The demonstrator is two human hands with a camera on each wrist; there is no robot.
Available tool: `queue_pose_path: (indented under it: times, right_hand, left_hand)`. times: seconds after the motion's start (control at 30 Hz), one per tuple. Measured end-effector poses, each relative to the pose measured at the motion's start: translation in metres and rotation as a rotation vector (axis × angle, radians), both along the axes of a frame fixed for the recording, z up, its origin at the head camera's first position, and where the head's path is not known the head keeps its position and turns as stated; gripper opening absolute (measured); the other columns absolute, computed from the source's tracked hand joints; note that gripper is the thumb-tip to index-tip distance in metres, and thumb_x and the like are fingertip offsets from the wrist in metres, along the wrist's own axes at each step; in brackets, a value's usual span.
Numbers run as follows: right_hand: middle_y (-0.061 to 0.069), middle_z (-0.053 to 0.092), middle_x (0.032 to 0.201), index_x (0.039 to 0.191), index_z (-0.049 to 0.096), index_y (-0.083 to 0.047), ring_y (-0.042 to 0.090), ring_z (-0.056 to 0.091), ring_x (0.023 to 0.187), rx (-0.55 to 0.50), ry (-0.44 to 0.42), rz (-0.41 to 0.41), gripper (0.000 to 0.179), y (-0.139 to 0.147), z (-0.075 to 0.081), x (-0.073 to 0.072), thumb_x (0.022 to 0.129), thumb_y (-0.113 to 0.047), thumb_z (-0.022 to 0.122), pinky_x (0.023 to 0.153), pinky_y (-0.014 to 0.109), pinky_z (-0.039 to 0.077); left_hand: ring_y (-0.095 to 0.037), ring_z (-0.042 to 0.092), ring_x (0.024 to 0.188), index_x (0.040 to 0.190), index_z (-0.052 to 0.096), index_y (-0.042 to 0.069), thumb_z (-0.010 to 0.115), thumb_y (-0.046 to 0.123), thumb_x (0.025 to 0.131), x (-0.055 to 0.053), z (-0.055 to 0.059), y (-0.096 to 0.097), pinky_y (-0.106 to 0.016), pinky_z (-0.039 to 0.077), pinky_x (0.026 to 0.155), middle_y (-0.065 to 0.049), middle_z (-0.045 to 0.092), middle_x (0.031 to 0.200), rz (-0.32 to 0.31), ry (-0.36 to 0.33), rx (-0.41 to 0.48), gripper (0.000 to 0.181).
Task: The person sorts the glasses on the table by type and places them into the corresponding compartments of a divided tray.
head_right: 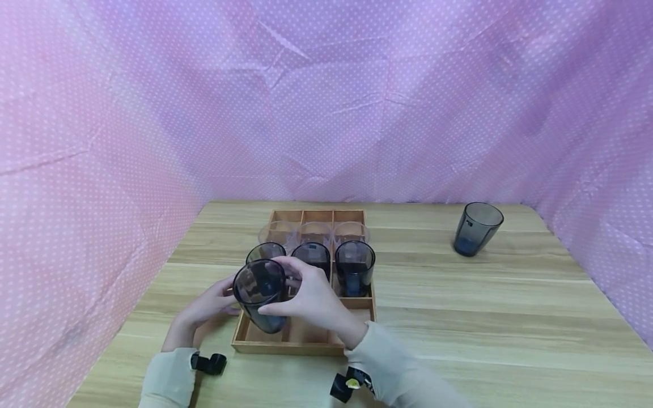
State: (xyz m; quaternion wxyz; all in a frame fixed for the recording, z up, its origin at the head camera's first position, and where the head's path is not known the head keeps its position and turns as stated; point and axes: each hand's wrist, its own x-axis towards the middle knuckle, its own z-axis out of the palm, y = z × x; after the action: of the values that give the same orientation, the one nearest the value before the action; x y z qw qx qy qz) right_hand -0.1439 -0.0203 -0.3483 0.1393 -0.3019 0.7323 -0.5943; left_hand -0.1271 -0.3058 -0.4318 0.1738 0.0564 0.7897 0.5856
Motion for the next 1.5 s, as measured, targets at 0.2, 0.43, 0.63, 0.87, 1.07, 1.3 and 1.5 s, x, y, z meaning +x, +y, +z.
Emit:
queue_pose_path:
  times: [0.2,0.43,0.63,0.87,1.07,1.3,1.5]
  right_hand:
    - [0.01,0.063,0.127,0.136,0.053,-0.011,0.024,0.064,0.112,0.0,-0.015,-0.009,0.075,-0.009,-0.005,0.002,0.07,-0.015,0.087,0.094,0.032,0.055]
    - [0.01,0.062,0.129,0.136,0.053,-0.01,0.025,0.063,0.115,-0.008,-0.034,-0.016,0.074,-0.013,-0.009,0.003,0.07,-0.013,0.087,0.097,0.036,0.054]
    - [0.009,0.062,0.13,0.136,0.052,-0.011,0.025,0.062,0.116,-0.005,-0.031,-0.017,0.075,-0.015,-0.014,0.003,0.07,-0.014,0.087,0.098,0.035,0.054]
    - [0.009,0.061,0.132,0.136,0.053,-0.011,0.025,0.06,0.119,0.016,-0.036,-0.024,0.075,-0.015,-0.017,0.006,0.069,-0.016,0.088,0.1,0.037,0.052]
    - [0.009,0.063,0.129,0.133,0.054,-0.009,0.024,0.062,0.117,0.015,-0.038,-0.02,0.074,-0.015,-0.019,0.008,0.068,-0.014,0.088,0.1,0.034,0.052]
    - [0.01,0.063,0.13,0.132,0.055,-0.007,0.025,0.062,0.117,0.032,-0.044,-0.023,0.074,-0.017,-0.022,0.009,0.067,-0.014,0.089,0.099,0.036,0.052]
    - [0.011,0.064,0.127,0.132,0.054,-0.004,0.025,0.063,0.115,0.038,-0.052,-0.007,0.074,-0.019,-0.025,0.009,0.067,-0.013,0.089,0.098,0.038,0.053]
  left_hand:
    - [-0.034,0.054,0.121,0.154,0.023,0.008,0.058,0.023,0.098,0.001,-0.001,-0.001,-0.045,0.058,0.087,-0.028,0.023,0.156,-0.013,0.019,0.007,0.068]
    - [-0.037,0.052,0.123,0.154,0.022,0.007,0.057,0.022,0.099,0.001,0.0,-0.002,-0.045,0.058,0.088,-0.029,0.022,0.156,-0.02,0.018,0.01,0.067]
    - [-0.037,0.05,0.124,0.154,0.021,0.006,0.055,0.018,0.099,0.002,0.001,-0.003,-0.045,0.058,0.088,-0.029,0.02,0.156,-0.009,0.015,0.0,0.066]
    - [-0.044,0.045,0.129,0.154,0.02,0.007,0.055,0.02,0.099,0.004,0.002,-0.002,-0.045,0.058,0.089,-0.029,0.018,0.157,-0.009,0.015,-0.006,0.067]
    - [-0.046,0.042,0.13,0.155,0.019,0.008,0.054,0.022,0.1,0.003,0.002,-0.002,-0.044,0.058,0.089,-0.034,0.028,0.149,-0.001,0.006,-0.007,0.067]
    - [-0.042,0.047,0.127,0.155,0.017,0.008,0.055,0.023,0.1,0.001,0.003,-0.001,-0.043,0.058,0.087,-0.035,0.03,0.148,-0.007,0.003,-0.004,0.069]
    - [-0.041,0.049,0.125,0.155,0.017,0.007,0.055,0.024,0.1,0.001,0.002,0.001,-0.044,0.059,0.087,-0.035,0.031,0.147,0.0,0.001,-0.012,0.069]
